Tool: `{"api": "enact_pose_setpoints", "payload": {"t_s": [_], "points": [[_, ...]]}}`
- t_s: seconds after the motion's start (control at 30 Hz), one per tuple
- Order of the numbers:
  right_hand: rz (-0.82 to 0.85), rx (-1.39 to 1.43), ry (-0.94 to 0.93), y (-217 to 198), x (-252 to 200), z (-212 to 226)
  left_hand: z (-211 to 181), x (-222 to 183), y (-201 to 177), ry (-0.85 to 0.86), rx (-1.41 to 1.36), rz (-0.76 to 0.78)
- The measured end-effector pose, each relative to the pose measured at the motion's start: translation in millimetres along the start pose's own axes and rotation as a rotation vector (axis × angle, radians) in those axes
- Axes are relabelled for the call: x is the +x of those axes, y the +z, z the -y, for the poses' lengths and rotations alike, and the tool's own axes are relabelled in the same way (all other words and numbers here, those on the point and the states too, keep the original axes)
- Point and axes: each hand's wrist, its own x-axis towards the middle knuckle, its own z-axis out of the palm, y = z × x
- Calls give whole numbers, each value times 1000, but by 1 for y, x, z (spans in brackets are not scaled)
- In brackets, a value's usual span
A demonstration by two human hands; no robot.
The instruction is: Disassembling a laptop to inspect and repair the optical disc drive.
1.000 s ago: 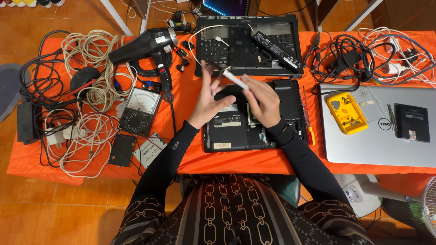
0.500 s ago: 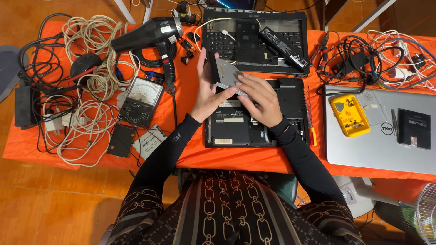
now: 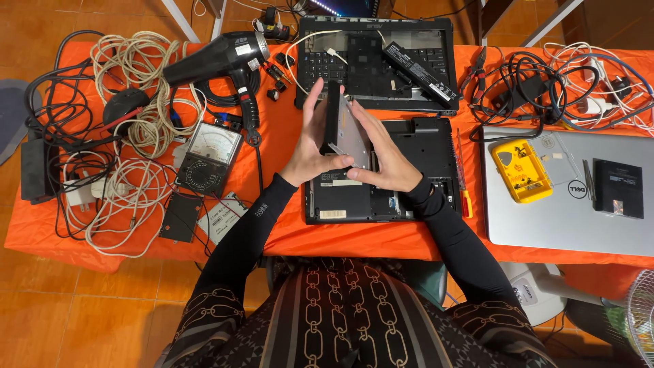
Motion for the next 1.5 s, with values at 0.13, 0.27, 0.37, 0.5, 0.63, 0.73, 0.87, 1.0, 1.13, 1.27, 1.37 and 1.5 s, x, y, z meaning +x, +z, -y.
{"api": "enact_pose_setpoints", "payload": {"t_s": [0.13, 0.27, 0.37, 0.5, 0.63, 0.73, 0.87, 1.0, 1.13, 1.27, 1.37, 1.5], "points": [[12, -9, 6, 0, -2, -3, 1, -1, 3, -13, 13, 12], [11, 12, 3, -1, -2, -3, 1, 0, 4, -4, 19, 12], [4, 3, 23, 0, -3, -4, 0, 0, 5, -21, 2, 18], [9, -21, 61, 0, -2, -4, 4, -3, 4, -3, 71, 27], [-12, -47, 23, -3, 1, 0, -3, 1, 5, -24, 47, 46], [-28, -75, 30, -5, 3, 2, -4, 1, 5, -45, 22, 45], [-36, -121, 32, -6, 6, 4, -3, 3, 4, -105, -28, 37], [-48, -133, 49, -5, 8, 0, 1, 2, 2, -117, -22, 28], [-26, -113, 67, -10, 17, 1, 9, 3, -1, -145, -65, 22], [-16, -91, 86, -9, 19, 1, 8, 0, -1, -178, -148, 4], [-22, -111, 116, -10, 28, -9, 14, 9, -8, -136, -183, -1], [-7, -103, 33, -3, 17, 3, 7, -2, -4, -142, -123, 9]]}}
